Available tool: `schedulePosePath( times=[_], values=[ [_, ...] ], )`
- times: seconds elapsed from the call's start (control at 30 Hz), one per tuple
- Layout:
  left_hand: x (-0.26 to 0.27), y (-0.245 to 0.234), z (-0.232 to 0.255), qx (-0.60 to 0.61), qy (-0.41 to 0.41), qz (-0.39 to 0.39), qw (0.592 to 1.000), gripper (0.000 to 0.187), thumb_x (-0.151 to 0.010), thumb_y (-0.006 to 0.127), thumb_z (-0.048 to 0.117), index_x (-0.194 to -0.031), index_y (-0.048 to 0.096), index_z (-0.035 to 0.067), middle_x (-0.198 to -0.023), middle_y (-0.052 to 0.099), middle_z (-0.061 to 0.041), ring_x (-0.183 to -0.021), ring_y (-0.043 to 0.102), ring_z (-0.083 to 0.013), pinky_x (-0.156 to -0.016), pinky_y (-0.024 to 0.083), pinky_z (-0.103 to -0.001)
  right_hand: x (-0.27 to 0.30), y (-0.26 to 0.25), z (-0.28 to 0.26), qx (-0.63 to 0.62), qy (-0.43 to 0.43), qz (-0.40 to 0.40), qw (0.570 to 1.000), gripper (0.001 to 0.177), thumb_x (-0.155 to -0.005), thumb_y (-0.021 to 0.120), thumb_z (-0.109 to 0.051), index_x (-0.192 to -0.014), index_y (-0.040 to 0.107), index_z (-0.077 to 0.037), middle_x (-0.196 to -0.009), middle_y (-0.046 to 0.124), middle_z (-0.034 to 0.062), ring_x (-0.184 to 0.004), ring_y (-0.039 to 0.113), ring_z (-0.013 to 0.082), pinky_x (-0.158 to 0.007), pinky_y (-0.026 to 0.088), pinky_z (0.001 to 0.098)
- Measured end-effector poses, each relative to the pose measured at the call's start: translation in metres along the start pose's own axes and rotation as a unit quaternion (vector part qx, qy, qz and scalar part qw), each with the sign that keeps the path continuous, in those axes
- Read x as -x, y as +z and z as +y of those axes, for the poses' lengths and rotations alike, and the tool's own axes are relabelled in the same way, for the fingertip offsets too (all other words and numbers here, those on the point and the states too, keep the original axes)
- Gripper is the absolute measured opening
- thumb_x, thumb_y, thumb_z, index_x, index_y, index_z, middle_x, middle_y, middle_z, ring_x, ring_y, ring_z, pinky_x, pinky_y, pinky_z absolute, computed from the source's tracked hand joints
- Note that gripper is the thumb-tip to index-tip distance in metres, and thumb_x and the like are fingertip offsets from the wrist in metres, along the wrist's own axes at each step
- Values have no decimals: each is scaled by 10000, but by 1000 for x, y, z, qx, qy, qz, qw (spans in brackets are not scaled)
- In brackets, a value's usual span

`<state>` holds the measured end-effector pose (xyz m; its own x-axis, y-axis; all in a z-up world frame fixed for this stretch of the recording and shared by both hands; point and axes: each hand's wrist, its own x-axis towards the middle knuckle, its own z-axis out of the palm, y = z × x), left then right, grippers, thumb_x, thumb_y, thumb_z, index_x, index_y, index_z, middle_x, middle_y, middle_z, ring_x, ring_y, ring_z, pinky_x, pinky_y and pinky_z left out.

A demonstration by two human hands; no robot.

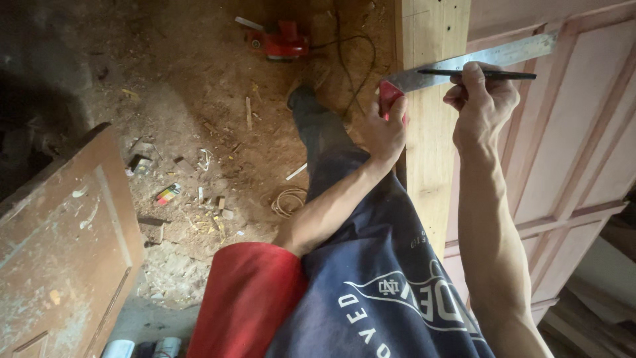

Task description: The person uses a try square and a pencil to mark straight lines on a wooden door frame. They repeatedly position the square, draw lines, and reposition the tool to create multiple parallel and perpendicular marks on the wood surface.

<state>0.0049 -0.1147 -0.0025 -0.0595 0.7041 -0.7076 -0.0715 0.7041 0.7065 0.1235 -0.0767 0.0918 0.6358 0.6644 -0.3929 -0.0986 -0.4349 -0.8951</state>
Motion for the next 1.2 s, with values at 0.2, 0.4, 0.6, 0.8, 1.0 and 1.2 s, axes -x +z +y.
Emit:
schedulePosePath(
  times=[0.2,0.4,0.6,0.8,1.0,1.2],
  values=[
    [-2,3,-2,-39,46,40,997,335,-918,734,335,-996,683,13,-817,728,-81,-730,707,-183,-679,552,-346,-3,0,9,24,-5,-3,1000,199,-1037,762,-162,-981,705,21,-819,713,113,-598,659,145,-568,591,283],
    [0,1,2,27,5,0,1000,319,-924,698,338,-984,661,27,-726,693,-62,-604,667,-171,-556,523,-348,-6,-3,13,32,-23,-28,999,231,-1052,756,-183,-991,700,33,-833,712,122,-621,664,154,-585,588,292],
    [-1,1,4,-112,76,66,989,342,-896,752,357,-859,663,28,-692,681,-64,-597,645,-157,-577,510,-339,-17,-6,22,130,-89,-80,984,186,-1074,676,-143,-1008,701,30,-868,734,130,-654,700,163,-595,628,298],
    [2,0,5,-81,27,63,994,348,-888,738,366,-923,660,28,-695,692,-71,-596,690,-181,-601,549,-326,-37,-8,-1,391,-238,-79,886,239,-1119,626,-99,-908,701,-14,-767,715,93,-565,643,154,-477,521,313],
    [-3,-1,5,-61,166,59,983,334,-967,696,340,-1105,670,37,-908,721,-82,-803,697,-182,-749,547,-335,8,37,-10,302,-260,-234,887,118,-1066,654,-84,-1055,714,18,-849,740,113,-711,729,143,-568,572,316],
    [-6,-4,9,-40,37,19,998,358,-890,717,370,-970,682,23,-770,703,-82,-694,680,-198,-677,541,-357,-19,16,-22,176,-222,-114,952,179,-1095,665,-95,-1061,706,77,-842,748,169,-637,742,205,-522,616,305]
  ],
)
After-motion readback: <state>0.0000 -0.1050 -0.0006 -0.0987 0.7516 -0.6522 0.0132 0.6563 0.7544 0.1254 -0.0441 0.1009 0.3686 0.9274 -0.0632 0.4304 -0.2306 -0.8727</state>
